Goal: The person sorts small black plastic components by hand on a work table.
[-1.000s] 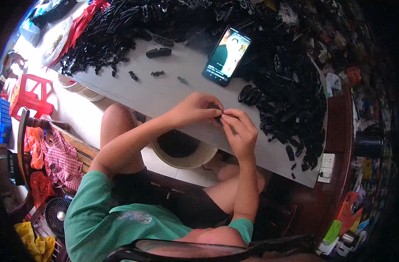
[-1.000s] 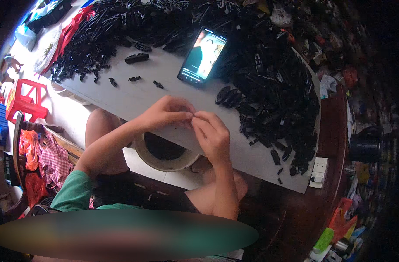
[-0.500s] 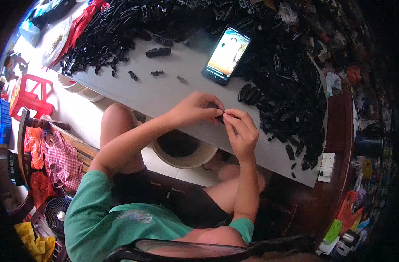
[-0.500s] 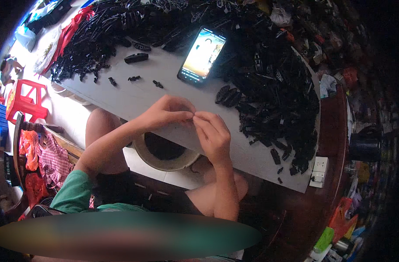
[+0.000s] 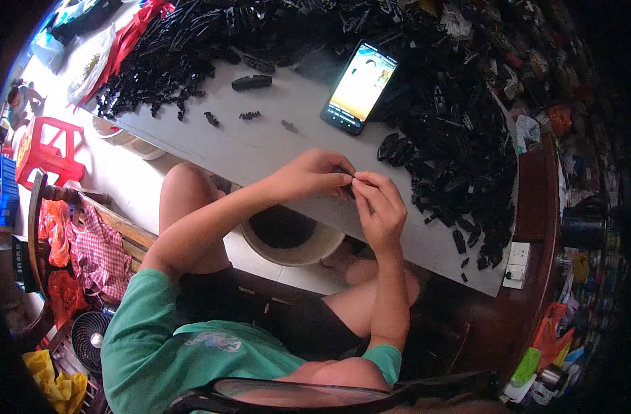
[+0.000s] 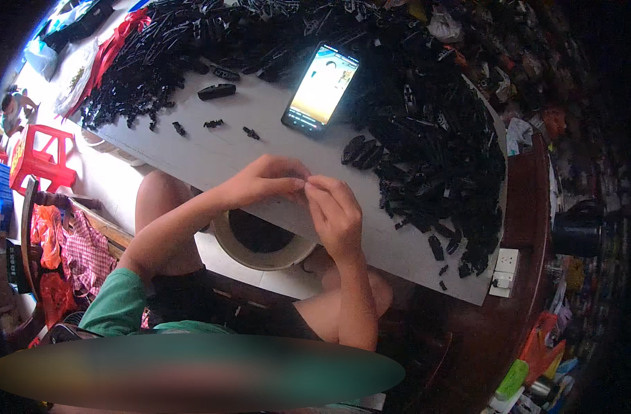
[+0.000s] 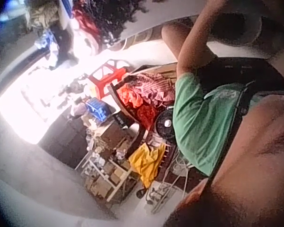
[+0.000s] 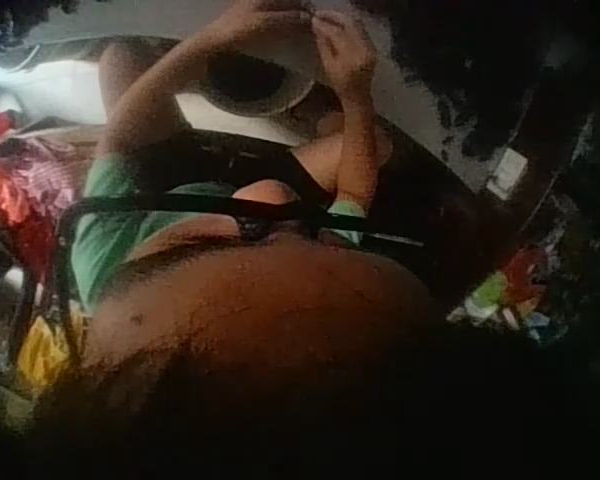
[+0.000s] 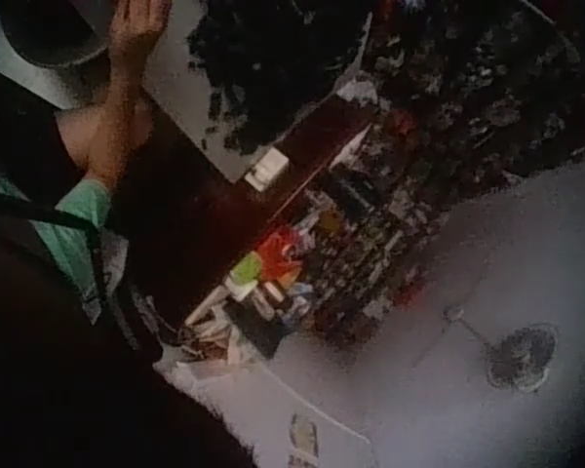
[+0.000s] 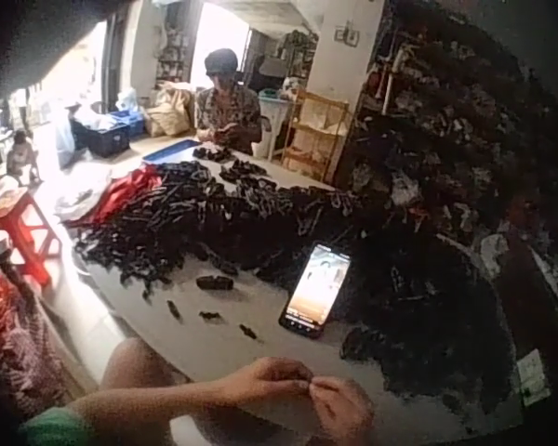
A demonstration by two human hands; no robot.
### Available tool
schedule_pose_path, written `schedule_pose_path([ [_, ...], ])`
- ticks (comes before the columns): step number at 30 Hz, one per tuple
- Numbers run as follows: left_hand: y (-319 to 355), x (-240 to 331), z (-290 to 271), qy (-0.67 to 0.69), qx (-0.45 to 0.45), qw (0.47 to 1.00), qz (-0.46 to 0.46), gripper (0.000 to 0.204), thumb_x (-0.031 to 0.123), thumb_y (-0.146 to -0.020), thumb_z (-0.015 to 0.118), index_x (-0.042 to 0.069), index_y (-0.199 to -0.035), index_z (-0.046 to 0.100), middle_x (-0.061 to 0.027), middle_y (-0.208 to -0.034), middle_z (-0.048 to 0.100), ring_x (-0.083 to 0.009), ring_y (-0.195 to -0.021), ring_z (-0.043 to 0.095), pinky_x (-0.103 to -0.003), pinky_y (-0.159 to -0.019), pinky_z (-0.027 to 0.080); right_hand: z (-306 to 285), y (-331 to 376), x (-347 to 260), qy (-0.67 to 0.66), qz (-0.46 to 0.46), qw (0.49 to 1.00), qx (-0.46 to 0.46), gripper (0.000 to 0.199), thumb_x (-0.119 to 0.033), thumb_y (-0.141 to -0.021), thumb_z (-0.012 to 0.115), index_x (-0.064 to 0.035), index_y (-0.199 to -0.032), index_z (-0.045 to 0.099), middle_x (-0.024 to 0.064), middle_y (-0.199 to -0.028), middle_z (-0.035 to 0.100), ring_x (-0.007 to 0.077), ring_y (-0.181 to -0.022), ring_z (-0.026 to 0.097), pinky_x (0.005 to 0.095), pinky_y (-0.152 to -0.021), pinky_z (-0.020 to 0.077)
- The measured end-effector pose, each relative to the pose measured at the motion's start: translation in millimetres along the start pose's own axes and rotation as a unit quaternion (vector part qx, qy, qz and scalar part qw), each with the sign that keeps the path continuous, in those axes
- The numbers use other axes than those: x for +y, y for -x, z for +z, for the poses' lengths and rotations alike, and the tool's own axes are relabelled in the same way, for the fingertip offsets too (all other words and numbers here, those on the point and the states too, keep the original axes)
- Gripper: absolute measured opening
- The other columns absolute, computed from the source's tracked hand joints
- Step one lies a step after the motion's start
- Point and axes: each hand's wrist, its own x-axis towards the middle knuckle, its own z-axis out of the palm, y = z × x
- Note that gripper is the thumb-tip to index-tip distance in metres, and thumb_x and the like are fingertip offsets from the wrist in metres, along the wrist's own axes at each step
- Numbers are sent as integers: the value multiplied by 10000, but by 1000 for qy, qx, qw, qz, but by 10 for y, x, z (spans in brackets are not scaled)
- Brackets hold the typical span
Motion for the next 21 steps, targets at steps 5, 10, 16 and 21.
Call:
schedule_pose_path([
  [5, 4, -13, 32, 39, 8, 999, 16, 242, 134, -977, 623, -58, -1126, 627, -110, -1016, 684, -137, -870, 685, -265, -781, 555, -25, -3, 14, -13, -4, 1000, -4, 181, 68, -794, 712, 2, -962, 695, 115, -1032, 684, 297, -915, 672, 379, -794, 547],
  [10, 3, 24, 13, -28, 22, 999, 39, 196, 73, -946, 629, -52, -1097, 631, -108, -1003, 681, -143, -869, 677, -278, -776, 543, -18, -27, 44, 0, -16, 1000, -15, 237, 86, -782, 711, -7, -998, 680, 110, -987, 689, 252, -855, 666, 328, -770, 543],
  [16, 79, 103, 68, -148, 27, 979, 134, 171, 53, -928, 619, -28, -1077, 630, -82, -974, 679, -125, -857, 661, -277, -767, 530, 116, 76, 33, -380, 327, 862, -74, 309, -82, -891, 662, 16, -1176, 591, 28, -855, 623, 115, -728, 562, 252, -642, 458],
  [21, 164, 357, -23, -131, -26, 985, 110, 182, 103, -937, 651, 3, -1087, 632, -61, -991, 684, -124, -887, 652, -290, -776, 528, -48, 89, 14, -396, 353, 837, -133, 288, -120, -918, 667, 19, -1165, 618, 16, -878, 644, 104, -742, 571, 253, -675, 466],
])
